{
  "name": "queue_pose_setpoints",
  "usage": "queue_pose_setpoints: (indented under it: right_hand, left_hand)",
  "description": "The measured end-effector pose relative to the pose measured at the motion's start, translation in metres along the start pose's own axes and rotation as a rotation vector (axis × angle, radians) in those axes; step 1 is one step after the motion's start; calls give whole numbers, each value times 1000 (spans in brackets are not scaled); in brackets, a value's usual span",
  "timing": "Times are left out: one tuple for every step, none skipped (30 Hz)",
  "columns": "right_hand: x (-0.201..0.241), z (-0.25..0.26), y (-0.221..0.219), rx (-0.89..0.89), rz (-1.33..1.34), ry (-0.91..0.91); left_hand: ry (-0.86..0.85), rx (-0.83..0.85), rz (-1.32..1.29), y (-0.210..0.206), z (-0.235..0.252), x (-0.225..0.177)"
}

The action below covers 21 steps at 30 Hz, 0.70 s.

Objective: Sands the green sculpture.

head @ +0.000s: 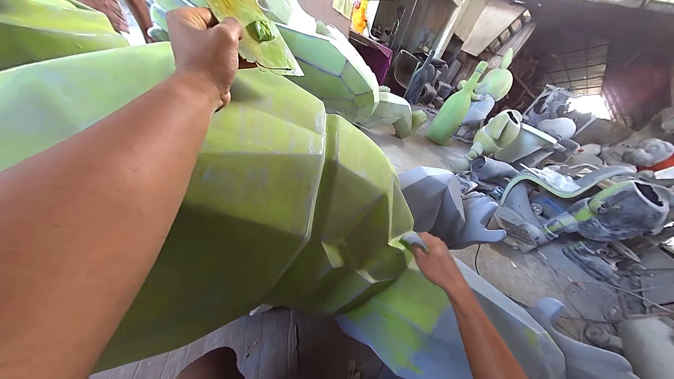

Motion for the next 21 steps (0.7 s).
queue_pose_setpoints:
  right_hand:
    - [-10,1,11,-65,51,-13]
    - [-22,0,19,-124,105,-38]
    - [-33,-1,23,-183,153,-60]
    - [-41,-3,25,-223,171,-68]
    - [-47,-8,24,-242,168,-59]
    - [-51,-14,20,-246,152,-28]
    - [-55,-19,14,-239,129,15]
    - [-60,-23,7,-232,100,61]
    - [-64,-27,1,-234,83,107]
    - [-67,-29,-4,-240,77,148]
    - [-69,-31,-6,-248,77,179]
    - [-69,-32,-6,-254,81,194]
    - [-68,-32,-3,-259,83,195]
    - [-66,-33,2,-267,83,191]
    - [-66,-35,11,-276,77,186]
    - [-66,-39,22,-289,66,187]
    - [-68,-45,36,-296,61,177]
    - [-70,-53,51,-302,60,163]
    - [-75,-63,66,-307,62,138]
    - [-82,-76,80,-314,64,103]
    - [-90,-90,92,-331,55,66]
  left_hand:
    - [-4,0,-13,0,2,2]
    - [-6,1,-24,-1,3,3]
    - [-6,7,-28,-1,3,3]
    - [-2,7,-26,0,1,2]
    - [6,2,-18,0,-1,0]
    - [13,-2,-12,0,-3,-1]
    - [11,-7,-20,0,-4,-2]
    - [10,-5,-31,1,-5,-3]
    - [13,0,-36,0,-5,-3]
    - [14,1,-41,0,-6,-3]
    - [13,2,-57,0,-7,-4]
    - [13,1,-73,0,-6,-2]
    - [9,7,-89,0,-3,1]
    - [5,22,-90,0,1,7]
    - [-1,33,-97,-1,9,14]
    - [9,39,-104,-2,14,20]
    - [34,31,-104,-3,12,18]
    - [80,23,-77,-6,0,7]
    - [136,40,-37,-8,-15,-8]
    - [147,55,-20,-8,-25,-15]
    - [127,54,-41,-5,-29,-12]
Point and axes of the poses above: each hand's wrist, its own z-axis towards the middle knuckle, its own y-axis out of the back of the hand, x = y × z, the point moved 4 cm from there along z, towards the middle knuckle, and after that the axes turned 11 degrees about z, right-handed, at the moved point
